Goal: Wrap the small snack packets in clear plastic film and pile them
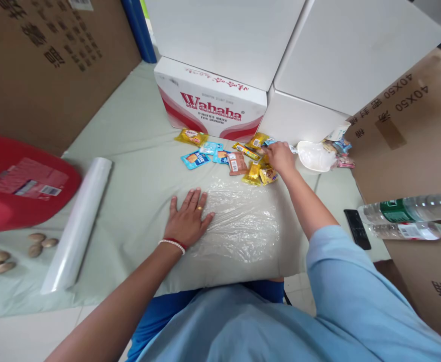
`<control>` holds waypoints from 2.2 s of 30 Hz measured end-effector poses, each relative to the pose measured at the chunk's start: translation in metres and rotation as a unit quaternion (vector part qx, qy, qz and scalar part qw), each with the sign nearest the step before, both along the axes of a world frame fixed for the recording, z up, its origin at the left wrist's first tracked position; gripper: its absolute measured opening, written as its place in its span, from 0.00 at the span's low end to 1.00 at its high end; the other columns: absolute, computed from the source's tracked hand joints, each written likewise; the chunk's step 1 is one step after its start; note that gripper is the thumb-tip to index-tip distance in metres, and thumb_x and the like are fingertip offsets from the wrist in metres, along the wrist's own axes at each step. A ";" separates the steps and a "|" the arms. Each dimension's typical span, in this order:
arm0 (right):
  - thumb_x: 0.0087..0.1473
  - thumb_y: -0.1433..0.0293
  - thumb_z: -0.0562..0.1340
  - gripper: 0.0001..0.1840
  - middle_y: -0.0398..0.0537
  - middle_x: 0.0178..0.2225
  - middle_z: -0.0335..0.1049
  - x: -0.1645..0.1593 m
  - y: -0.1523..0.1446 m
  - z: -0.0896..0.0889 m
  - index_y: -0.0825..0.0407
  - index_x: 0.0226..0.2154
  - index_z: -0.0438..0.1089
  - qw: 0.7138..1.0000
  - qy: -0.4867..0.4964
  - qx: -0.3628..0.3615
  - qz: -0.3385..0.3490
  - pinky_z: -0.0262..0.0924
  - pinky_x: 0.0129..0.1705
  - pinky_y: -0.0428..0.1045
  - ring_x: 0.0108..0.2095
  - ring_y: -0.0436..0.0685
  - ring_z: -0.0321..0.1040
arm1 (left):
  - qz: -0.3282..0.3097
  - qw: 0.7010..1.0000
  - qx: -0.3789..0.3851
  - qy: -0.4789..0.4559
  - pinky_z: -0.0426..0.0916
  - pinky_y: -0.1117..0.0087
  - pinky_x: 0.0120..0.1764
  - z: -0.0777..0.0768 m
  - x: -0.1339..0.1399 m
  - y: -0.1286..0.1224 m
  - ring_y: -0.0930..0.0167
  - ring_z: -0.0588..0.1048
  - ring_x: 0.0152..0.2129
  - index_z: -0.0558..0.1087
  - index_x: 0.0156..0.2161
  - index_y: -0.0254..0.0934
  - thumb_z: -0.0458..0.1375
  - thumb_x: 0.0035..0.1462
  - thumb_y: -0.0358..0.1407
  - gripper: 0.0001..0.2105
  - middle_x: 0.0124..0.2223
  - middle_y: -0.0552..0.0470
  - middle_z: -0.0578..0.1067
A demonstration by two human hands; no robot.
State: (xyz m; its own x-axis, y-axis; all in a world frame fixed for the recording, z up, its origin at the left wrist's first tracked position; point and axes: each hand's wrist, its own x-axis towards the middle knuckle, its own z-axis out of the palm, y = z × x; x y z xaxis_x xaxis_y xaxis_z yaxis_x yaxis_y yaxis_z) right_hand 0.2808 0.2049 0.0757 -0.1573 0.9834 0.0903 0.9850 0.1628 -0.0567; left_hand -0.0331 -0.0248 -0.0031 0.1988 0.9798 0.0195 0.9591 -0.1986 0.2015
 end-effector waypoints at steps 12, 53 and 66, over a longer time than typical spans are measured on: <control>0.66 0.73 0.52 0.20 0.75 0.51 0.73 -0.043 0.032 -0.027 0.64 0.56 0.69 0.992 -0.073 -0.024 -0.097 0.47 0.58 0.66 0.58 0.74 0.59 | 0.005 1.000 -0.002 -0.014 0.38 0.35 0.71 0.002 -0.001 0.000 0.54 0.52 0.74 0.54 0.74 0.35 0.42 0.72 0.50 0.32 0.77 0.38 0.51; 0.72 0.65 0.52 0.19 0.58 0.51 0.76 -0.089 -0.091 0.004 0.53 0.53 0.75 0.975 0.095 -0.064 0.190 0.62 0.58 0.60 0.53 0.66 0.68 | 0.017 0.999 0.002 -0.028 0.34 0.36 0.72 -0.002 0.001 0.000 0.55 0.51 0.74 0.47 0.76 0.31 0.38 0.72 0.50 0.35 0.77 0.37 0.50; 0.63 0.69 0.60 0.19 0.66 0.54 0.73 -0.160 0.011 -0.008 0.56 0.54 0.74 0.978 -0.064 -0.108 0.165 0.62 0.56 0.63 0.53 0.72 0.70 | 0.019 0.999 -0.007 -0.027 0.36 0.38 0.72 0.000 0.001 -0.001 0.57 0.50 0.74 0.51 0.75 0.33 0.39 0.73 0.51 0.34 0.77 0.40 0.49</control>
State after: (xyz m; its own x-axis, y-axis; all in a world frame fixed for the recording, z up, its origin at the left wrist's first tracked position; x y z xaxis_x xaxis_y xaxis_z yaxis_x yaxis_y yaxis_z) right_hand 0.1213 0.2156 0.0678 -0.4652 0.8715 -0.1550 0.8825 0.4703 -0.0045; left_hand -0.0325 -0.0253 -0.0036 0.1609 0.9869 0.0155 0.9535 -0.1595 0.2559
